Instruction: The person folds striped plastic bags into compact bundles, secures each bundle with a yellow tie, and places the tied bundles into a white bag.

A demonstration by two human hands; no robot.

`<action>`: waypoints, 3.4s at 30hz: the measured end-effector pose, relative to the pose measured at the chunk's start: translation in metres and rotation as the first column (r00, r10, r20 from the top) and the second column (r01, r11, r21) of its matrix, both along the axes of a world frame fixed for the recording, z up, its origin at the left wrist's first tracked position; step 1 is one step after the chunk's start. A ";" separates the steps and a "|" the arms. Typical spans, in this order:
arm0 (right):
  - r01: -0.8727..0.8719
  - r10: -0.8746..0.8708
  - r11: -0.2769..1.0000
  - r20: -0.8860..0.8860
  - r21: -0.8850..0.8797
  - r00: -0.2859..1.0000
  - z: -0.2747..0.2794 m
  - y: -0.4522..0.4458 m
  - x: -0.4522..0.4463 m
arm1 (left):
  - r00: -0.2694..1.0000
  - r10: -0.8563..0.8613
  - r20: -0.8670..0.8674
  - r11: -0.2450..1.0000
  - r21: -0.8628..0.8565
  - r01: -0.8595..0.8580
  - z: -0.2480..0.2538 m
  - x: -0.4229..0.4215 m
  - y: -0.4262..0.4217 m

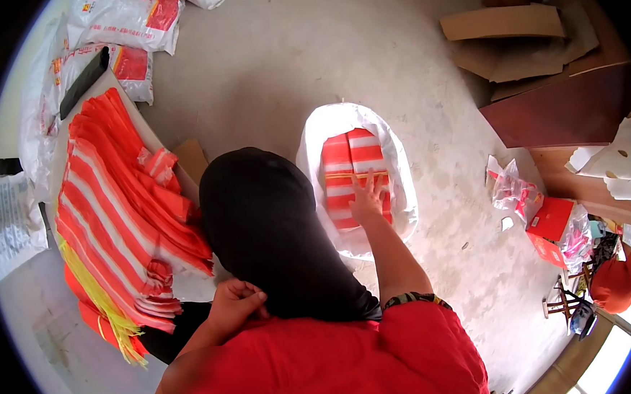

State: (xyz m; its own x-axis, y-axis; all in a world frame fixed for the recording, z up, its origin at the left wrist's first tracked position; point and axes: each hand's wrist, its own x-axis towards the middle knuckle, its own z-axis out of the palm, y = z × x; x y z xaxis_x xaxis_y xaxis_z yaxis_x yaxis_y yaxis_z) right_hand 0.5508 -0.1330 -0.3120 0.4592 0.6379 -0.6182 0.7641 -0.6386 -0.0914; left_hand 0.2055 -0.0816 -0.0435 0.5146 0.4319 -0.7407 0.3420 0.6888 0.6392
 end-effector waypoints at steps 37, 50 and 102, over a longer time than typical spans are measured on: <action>0.327 -0.324 0.940 -0.048 0.098 0.945 -0.088 -0.065 -0.006 | 0.999 -0.033 -0.007 0.998 -0.051 0.032 0.002 -0.003 0.007; 0.647 -0.587 0.754 -0.329 0.108 0.739 -0.054 -0.051 0.007 | 1.000 -0.008 -0.026 0.996 -0.089 0.006 0.006 0.000 0.008; 0.081 0.549 0.283 -0.230 0.956 0.803 0.297 0.095 -0.034 | 0.136 -0.386 -0.912 0.642 -0.160 0.750 -0.100 -0.249 -0.046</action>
